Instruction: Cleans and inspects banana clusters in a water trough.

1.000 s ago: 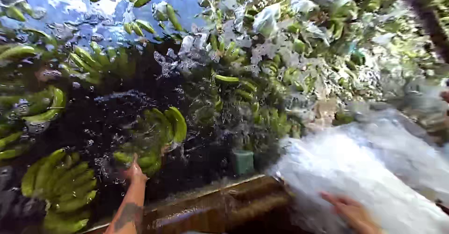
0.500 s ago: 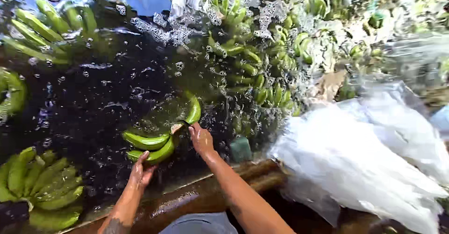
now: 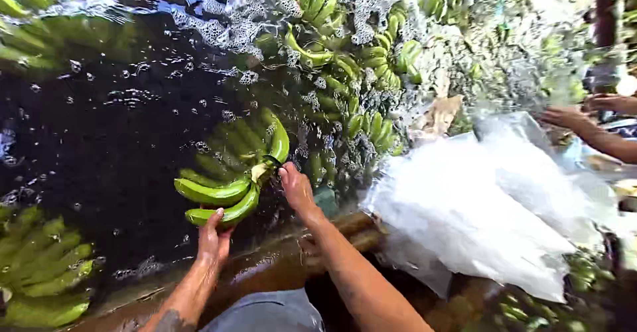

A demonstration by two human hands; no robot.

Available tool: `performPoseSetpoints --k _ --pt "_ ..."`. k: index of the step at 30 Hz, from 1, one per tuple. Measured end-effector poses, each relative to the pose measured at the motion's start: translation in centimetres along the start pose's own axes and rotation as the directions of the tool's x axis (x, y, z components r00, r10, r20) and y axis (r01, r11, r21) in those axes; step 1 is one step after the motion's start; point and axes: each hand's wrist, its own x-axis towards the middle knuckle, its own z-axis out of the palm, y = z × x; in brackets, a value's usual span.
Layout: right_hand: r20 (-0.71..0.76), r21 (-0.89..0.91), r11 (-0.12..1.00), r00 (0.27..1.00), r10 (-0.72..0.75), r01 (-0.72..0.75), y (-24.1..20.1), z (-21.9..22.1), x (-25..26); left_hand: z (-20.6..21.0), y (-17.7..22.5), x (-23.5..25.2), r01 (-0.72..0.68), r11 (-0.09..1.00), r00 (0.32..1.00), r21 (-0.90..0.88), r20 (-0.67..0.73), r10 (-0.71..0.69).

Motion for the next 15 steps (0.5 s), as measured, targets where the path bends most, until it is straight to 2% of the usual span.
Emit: performPoseSetpoints --k 2,4,6,8,10,12,14,15 --pt "-0.078 -0.143 0.990 0.997 -0.004 -0.007 -0.8 1.4 0.9 1.2 0.3 -0.8 0.011 1.000 1.000 0.011 -0.006 -0.011" --pt "-0.106 -0.028 0.999 0.993 0.043 -0.046 -0.9 3.9 0.4 2.0 0.3 -1.5 0.022 1.000 0.999 0.020 -0.029 -0.021" --pt "0.012 0.150 0.987 0.998 0.058 -0.060 -0.2 4.0 -0.1 1.7 0.4 -1.5 0.011 0.999 0.999 0.040 -0.031 -0.010" --pt "0.099 0.106 0.993 0.994 0.038 -0.048 0.9 2.7 -0.3 1.1 0.5 -2.0 -0.002 0.999 1.000 0.052 -0.007 0.002" --pt "0.001 0.030 0.995 0.996 0.094 -0.094 1.4 3.4 -1.1 1.5 -0.5 -2.9 -0.007 0.998 1.000 0.063 -0.011 0.008" --pt "-0.030 0.208 0.967 0.987 0.158 -0.148 1.7 5.1 -1.7 2.3 -1.5 -2.8 -0.040 0.997 0.998 0.064 -0.037 0.043" --pt "0.080 0.377 0.914 0.989 0.127 -0.148 2.6 5.0 -2.2 1.9 -1.0 -2.3 -0.047 0.995 0.998 0.087 -0.028 0.049" --pt "0.094 0.371 0.919 0.990 0.108 -0.136 3.1 4.5 -2.4 1.5 -0.6 -2.3 -0.037 0.993 0.999 0.108 0.001 0.037"
